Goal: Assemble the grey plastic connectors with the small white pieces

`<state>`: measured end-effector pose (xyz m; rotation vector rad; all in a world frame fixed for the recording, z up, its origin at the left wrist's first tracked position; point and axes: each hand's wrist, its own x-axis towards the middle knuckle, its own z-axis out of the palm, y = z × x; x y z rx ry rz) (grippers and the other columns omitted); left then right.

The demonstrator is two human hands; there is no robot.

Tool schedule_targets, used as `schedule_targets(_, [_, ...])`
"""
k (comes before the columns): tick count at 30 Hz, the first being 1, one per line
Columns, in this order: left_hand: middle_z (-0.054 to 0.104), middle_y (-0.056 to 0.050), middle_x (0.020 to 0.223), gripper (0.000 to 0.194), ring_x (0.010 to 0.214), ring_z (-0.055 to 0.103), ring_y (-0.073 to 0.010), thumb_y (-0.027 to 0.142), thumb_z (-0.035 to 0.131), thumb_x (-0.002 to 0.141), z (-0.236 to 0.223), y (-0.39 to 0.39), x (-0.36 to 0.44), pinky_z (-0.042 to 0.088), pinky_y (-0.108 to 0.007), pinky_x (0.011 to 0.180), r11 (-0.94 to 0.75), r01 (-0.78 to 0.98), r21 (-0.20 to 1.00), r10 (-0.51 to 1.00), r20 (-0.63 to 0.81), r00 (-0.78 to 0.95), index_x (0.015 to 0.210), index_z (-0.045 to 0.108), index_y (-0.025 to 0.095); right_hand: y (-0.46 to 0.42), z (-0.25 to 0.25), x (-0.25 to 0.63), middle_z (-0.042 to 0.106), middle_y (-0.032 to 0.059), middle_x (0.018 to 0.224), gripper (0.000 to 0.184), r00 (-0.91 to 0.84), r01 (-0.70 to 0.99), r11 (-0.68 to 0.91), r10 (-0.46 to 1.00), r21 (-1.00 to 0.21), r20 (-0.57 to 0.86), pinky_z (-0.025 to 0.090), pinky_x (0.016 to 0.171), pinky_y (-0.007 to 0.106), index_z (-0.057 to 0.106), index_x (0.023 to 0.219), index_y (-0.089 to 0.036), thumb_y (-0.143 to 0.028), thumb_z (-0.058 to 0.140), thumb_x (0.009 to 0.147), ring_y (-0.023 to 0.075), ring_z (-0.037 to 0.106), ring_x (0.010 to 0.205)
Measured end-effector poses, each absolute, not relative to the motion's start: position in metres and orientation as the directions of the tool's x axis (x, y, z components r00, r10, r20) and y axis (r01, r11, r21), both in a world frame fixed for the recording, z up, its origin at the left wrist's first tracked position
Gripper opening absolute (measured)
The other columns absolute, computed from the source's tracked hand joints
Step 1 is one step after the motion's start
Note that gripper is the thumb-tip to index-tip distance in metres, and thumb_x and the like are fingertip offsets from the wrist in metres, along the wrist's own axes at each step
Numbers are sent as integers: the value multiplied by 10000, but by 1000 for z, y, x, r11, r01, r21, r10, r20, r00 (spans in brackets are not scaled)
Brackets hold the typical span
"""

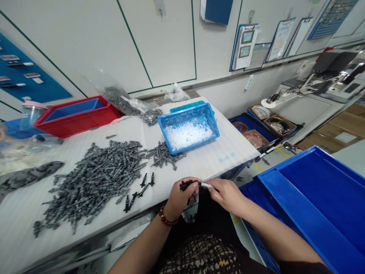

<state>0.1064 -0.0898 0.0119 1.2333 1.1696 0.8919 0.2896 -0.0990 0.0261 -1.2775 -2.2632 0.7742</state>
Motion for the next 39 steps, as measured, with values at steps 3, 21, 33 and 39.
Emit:
schedule_targets(3, [551, 8, 569, 301, 471, 449, -83, 367, 563, 748, 13, -90, 105, 353, -173, 405, 150, 102, 983, 959, -170, 228, 867, 685, 119, -99, 27, 289, 606, 16, 724, 219, -476, 654, 402, 877, -641, 65, 298, 586, 228, 600, 847, -195, -190, 383, 867, 142, 523, 652])
schedule_targets(21, [547, 15, 538, 266, 404, 420, -65, 334, 578, 706, 22, -96, 108, 352, -179, 387, 157, 125, 980, 952, -184, 243, 818, 676, 114, -101, 22, 282, 547, -8, 558, 291, -362, 824, 364, 928, -434, 92, 154, 520, 260, 555, 626, -188, -369, 486, 843, 115, 456, 539])
schedule_targets(33, [487, 40, 511, 304, 406, 361, -52, 341, 567, 734, 15, -94, 105, 276, -165, 375, 264, 8, 964, 938, -259, 231, 885, 679, 103, -99, 29, 285, 645, 44, 837, 237, -503, 678, 422, 863, -601, 39, 351, 650, 244, 597, 930, -182, -142, 388, 826, 165, 561, 756])
schedule_targets(39, [475, 41, 503, 287, 409, 335, -47, 363, 590, 716, 17, -94, 104, 257, -166, 378, 295, -54, 954, 938, -278, 208, 811, 675, 105, -99, 29, 287, 647, 66, 1012, 334, -573, 549, 437, 818, -713, 60, 415, 768, 276, 576, 1089, -187, -119, 367, 839, 185, 584, 897])
